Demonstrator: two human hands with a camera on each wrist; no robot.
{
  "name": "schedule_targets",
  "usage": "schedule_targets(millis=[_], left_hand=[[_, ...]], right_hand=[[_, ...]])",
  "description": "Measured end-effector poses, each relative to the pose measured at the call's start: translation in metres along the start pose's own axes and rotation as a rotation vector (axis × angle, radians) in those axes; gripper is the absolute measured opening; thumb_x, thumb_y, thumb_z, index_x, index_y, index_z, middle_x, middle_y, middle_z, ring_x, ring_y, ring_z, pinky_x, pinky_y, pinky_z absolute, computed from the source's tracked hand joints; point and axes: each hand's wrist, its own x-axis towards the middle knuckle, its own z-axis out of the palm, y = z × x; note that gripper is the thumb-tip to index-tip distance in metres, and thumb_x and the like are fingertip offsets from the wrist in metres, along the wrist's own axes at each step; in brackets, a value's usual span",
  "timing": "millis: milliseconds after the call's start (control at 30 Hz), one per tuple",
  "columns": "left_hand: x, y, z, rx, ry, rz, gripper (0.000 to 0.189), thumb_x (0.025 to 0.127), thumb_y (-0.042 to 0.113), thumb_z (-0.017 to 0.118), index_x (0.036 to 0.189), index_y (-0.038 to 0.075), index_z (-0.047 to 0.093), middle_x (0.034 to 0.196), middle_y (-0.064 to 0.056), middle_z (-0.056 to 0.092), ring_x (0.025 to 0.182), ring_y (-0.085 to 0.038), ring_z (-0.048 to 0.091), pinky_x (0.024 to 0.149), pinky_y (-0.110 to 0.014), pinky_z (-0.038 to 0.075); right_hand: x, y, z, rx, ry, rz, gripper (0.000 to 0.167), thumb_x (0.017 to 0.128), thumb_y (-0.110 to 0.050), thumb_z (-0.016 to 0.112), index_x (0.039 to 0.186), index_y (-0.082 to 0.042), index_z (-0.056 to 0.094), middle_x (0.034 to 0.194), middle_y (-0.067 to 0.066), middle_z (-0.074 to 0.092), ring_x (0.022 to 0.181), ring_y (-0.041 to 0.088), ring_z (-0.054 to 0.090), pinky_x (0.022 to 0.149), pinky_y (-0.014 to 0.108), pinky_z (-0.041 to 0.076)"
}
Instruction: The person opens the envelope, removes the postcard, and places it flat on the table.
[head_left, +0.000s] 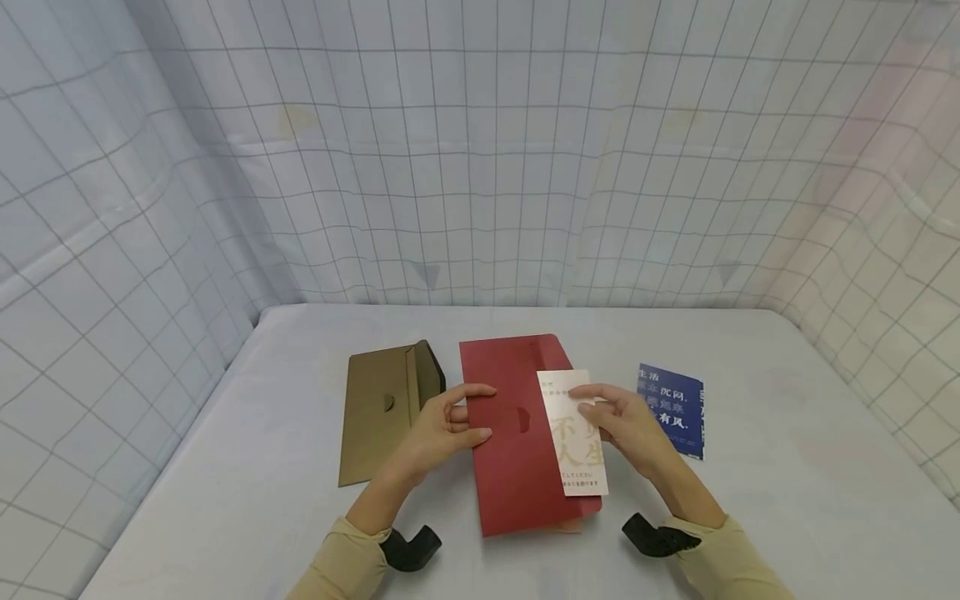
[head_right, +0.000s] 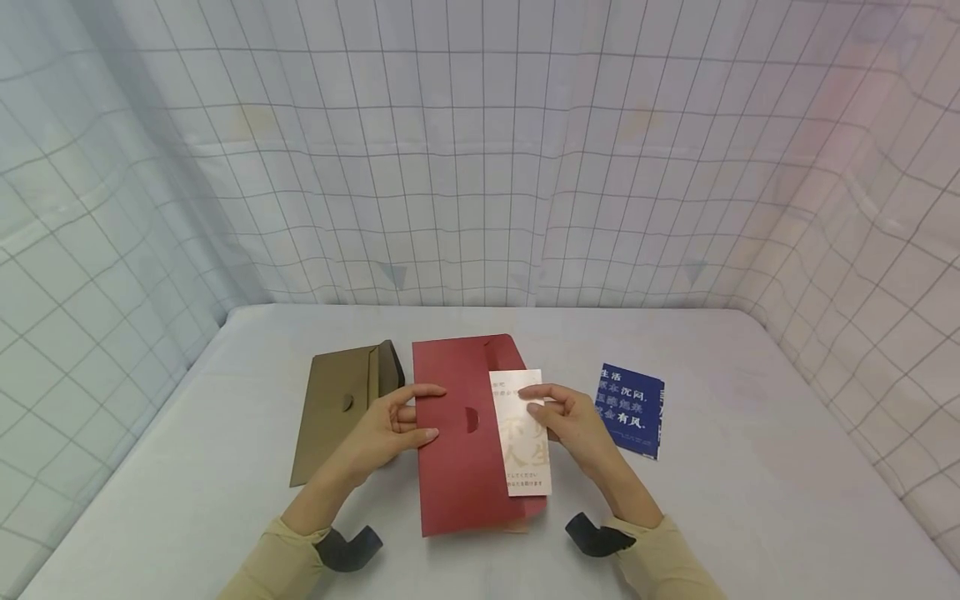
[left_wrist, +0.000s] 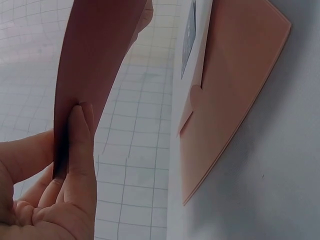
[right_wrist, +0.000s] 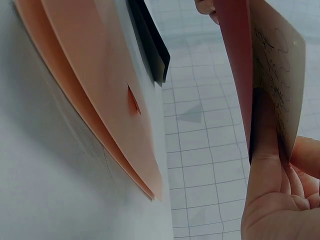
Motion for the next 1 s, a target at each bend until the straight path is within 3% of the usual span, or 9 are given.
schedule_targets(millis=[67,233,300,400,500,567,633,800,1000], left_hand=[[-0.0003,0.0001,-0.0003,0.0,0.005,0.001,0.051,0.085,-0.002,0.061,0.133,0.008,0.048,0.079,0.0,0.064,0.08,-0.004,0.06,0.072,-0.019,0.051],[-0.0005,0.0005,-0.0004,0.006,0.011,0.003,0.051,0.087,-0.003,0.059,0.135,0.009,0.046,0.102,-0.019,0.068,0.086,-0.006,0.063,0.074,-0.021,0.053],[-0.0005,0.0008,-0.0005,0.011,0.016,0.001,0.051,0.087,-0.003,0.059,0.135,0.009,0.046,0.103,-0.021,0.067,0.085,-0.006,0.063,0.074,-0.021,0.053],[-0.0006,0.0016,-0.0006,0.027,0.034,-0.003,0.051,0.087,-0.003,0.059,0.134,0.01,0.047,0.086,-0.012,0.066,0.078,-0.004,0.06,0.072,-0.02,0.052],[-0.0009,0.0023,-0.001,0.05,0.053,-0.005,0.05,0.087,-0.002,0.059,0.133,0.011,0.049,0.066,0.002,0.051,0.068,-0.003,0.052,0.068,-0.019,0.049],[-0.0011,0.0024,-0.0013,0.065,0.062,-0.003,0.049,0.087,-0.002,0.059,0.133,0.01,0.049,0.061,0.005,0.042,0.063,-0.003,0.047,0.065,-0.018,0.047],[-0.0013,0.0023,-0.0016,0.075,0.069,0.004,0.049,0.086,-0.003,0.059,0.132,0.01,0.05,0.061,0.004,0.042,0.062,-0.003,0.046,0.063,-0.019,0.046],[-0.0017,0.0018,-0.0027,0.087,0.078,0.031,0.048,0.086,-0.004,0.058,0.131,0.009,0.05,0.074,0.001,0.059,0.069,-0.004,0.055,0.063,-0.018,0.046],[-0.0011,0.0014,-0.0034,0.118,0.105,0.033,0.048,0.085,-0.005,0.059,0.129,0.01,0.052,0.063,0.002,0.043,0.061,-0.003,0.042,0.056,-0.016,0.038]], right_hand=[[-0.0001,-0.0003,-0.0003,-0.001,0.01,0.004,0.039,0.094,-0.015,0.054,0.128,0.003,0.051,0.093,-0.005,0.071,0.081,0.008,0.066,0.071,0.023,0.055],[-0.0003,0.0,-0.0013,-0.013,0.018,0.008,0.038,0.094,-0.016,0.054,0.128,0.002,0.051,0.091,-0.005,0.071,0.08,0.008,0.066,0.071,0.023,0.054],[0.0,0.0,-0.0017,-0.019,0.024,0.007,0.038,0.094,-0.016,0.054,0.128,0.002,0.051,0.091,-0.005,0.071,0.079,0.008,0.066,0.072,0.023,0.054],[0.0001,-0.0004,-0.0022,-0.027,0.036,0.005,0.037,0.094,-0.016,0.053,0.128,0.001,0.052,0.089,-0.006,0.071,0.079,0.008,0.066,0.072,0.023,0.054],[0.0,-0.0009,-0.0025,-0.03,0.043,0.004,0.038,0.094,-0.015,0.053,0.128,0.001,0.052,0.086,-0.007,0.071,0.078,0.008,0.066,0.072,0.022,0.054],[-0.0004,-0.0011,-0.0025,-0.035,0.046,0.005,0.038,0.094,-0.016,0.053,0.128,0.001,0.052,0.086,-0.008,0.071,0.078,0.008,0.065,0.072,0.022,0.054],[-0.0006,-0.0012,-0.0024,-0.037,0.048,0.008,0.038,0.094,-0.016,0.053,0.128,0.001,0.052,0.086,-0.008,0.071,0.078,0.007,0.065,0.072,0.022,0.054],[-0.0013,-0.0019,-0.0031,-0.064,0.056,-0.006,0.038,0.095,-0.017,0.053,0.127,0.002,0.052,0.092,-0.001,0.072,0.08,0.007,0.065,0.073,0.022,0.054],[-0.0009,-0.0025,-0.0033,-0.09,0.09,0.008,0.035,0.095,-0.017,0.053,0.126,-0.002,0.054,0.095,0.006,0.072,0.081,0.008,0.066,0.074,0.022,0.054]])
